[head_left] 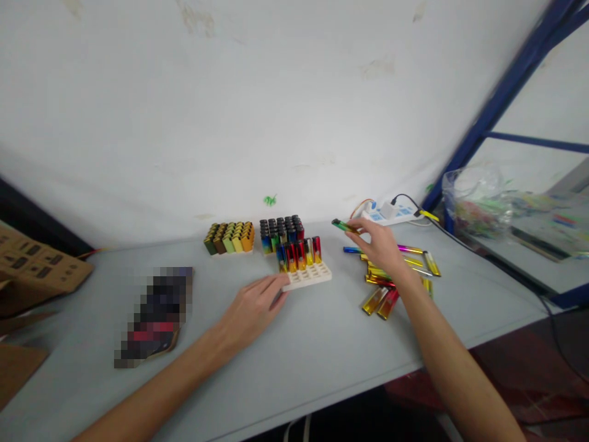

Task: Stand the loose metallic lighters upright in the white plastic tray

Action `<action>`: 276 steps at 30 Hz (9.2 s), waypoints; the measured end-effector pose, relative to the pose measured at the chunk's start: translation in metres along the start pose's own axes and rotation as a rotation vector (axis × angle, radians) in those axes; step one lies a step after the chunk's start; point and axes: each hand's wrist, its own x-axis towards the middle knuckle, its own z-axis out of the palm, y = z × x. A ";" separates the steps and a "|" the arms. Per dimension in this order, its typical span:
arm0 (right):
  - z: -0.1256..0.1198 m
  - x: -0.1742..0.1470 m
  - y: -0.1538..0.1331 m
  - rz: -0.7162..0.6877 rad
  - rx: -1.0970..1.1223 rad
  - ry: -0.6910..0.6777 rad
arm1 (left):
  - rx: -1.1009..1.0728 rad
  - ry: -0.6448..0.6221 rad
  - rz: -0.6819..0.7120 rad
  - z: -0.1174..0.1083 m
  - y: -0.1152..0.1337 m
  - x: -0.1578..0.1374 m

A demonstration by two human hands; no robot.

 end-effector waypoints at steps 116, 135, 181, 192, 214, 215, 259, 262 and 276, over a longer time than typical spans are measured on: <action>0.004 -0.004 0.039 0.225 -0.184 -0.409 | 0.162 0.045 0.048 -0.003 0.001 0.002; 0.014 -0.003 -0.027 -0.043 0.326 -0.169 | 0.136 0.003 0.058 -0.003 0.003 0.002; 0.066 -0.002 -0.035 -0.010 0.025 -0.149 | 0.124 -0.002 0.089 -0.003 0.004 0.004; 0.066 -0.002 -0.048 -0.023 0.022 -0.057 | 0.152 -0.019 0.107 0.000 0.004 0.003; 0.058 -0.007 -0.030 -0.140 0.242 -0.078 | 0.128 0.016 0.093 -0.003 0.005 0.005; 0.057 -0.007 -0.032 -0.162 0.237 -0.081 | 0.130 0.015 0.091 -0.003 0.005 0.005; 0.035 -0.006 -0.058 0.046 0.211 -0.057 | 0.206 -0.008 0.093 -0.001 0.002 0.002; 0.042 -0.009 -0.070 -0.083 0.255 -0.099 | 0.222 -0.007 0.094 0.002 0.003 0.001; 0.063 -0.015 -0.083 -0.059 0.337 -0.170 | 0.267 -0.055 0.091 0.000 0.009 0.002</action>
